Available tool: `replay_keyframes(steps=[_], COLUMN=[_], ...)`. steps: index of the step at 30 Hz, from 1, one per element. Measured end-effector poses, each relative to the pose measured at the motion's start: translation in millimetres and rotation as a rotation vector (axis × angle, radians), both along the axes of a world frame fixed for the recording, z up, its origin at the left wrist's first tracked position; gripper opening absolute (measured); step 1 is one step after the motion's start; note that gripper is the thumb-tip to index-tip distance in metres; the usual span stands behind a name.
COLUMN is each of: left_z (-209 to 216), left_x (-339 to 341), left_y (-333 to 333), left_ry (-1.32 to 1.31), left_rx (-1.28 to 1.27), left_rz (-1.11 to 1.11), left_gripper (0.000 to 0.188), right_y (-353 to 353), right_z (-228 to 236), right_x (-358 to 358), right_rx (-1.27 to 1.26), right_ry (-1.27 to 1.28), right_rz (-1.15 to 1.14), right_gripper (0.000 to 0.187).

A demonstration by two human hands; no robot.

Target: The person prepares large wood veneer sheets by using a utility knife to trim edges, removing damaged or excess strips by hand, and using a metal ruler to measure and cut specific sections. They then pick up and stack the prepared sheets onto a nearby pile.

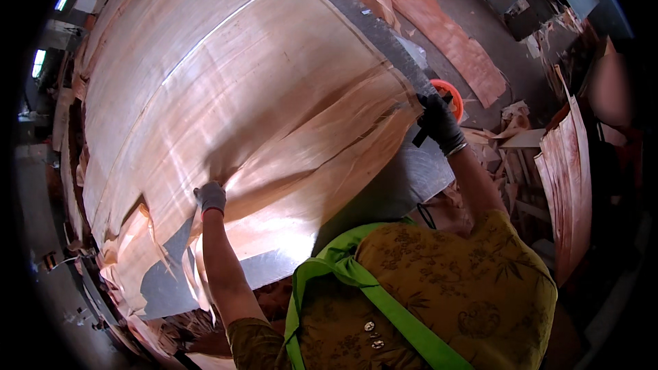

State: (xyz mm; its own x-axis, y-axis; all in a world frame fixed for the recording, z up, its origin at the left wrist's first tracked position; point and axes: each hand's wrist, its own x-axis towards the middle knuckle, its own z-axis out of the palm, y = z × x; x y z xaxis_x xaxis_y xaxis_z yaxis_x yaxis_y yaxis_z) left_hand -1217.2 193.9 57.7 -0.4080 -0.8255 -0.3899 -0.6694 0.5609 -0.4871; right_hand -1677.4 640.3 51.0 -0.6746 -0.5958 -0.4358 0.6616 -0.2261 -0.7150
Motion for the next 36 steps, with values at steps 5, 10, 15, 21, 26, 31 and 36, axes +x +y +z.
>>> replay_keyframes(steps=[5, 10, 15, 21, 26, 31, 36], left_z=[27, 57, 26, 20, 55, 84, 93], left_x=[-31, -94, -139, -139, -131, -131, -125], left_y=[39, 177, 279, 264, 222, 214, 220], left_ry=[0.247, 1.033, 0.961, 1.024, 1.194, 1.183, 1.133], left_rx=[-0.332, 0.281, 0.428, 0.707, 1.22, 1.137, 1.063], left_rz=[-0.227, -0.349, -0.795, -0.365, 0.322, 0.24, 0.149], left_gripper=[0.035, 0.045, 0.051, 0.032, 0.028, 0.029, 0.032], right_y=[-5, -13, -35, -31, -18, -35, -45], right_z=[32, 29, 42, 95, 30, 14, 49], right_x=[4, 22, 37, 36, 32, 46, 59], right_rx=[0.185, 0.307, 0.495, 0.308, 0.219, -0.016, 0.25], right_ry=[0.059, 0.134, 0.372, 0.323, 0.312, -0.082, 0.236], right_rz=[0.029, -0.001, -0.008, 0.204, 0.141, 0.23, 0.286], right_gripper=[0.026, 0.029, 0.032, 0.042, 0.051, 0.038, 0.026])
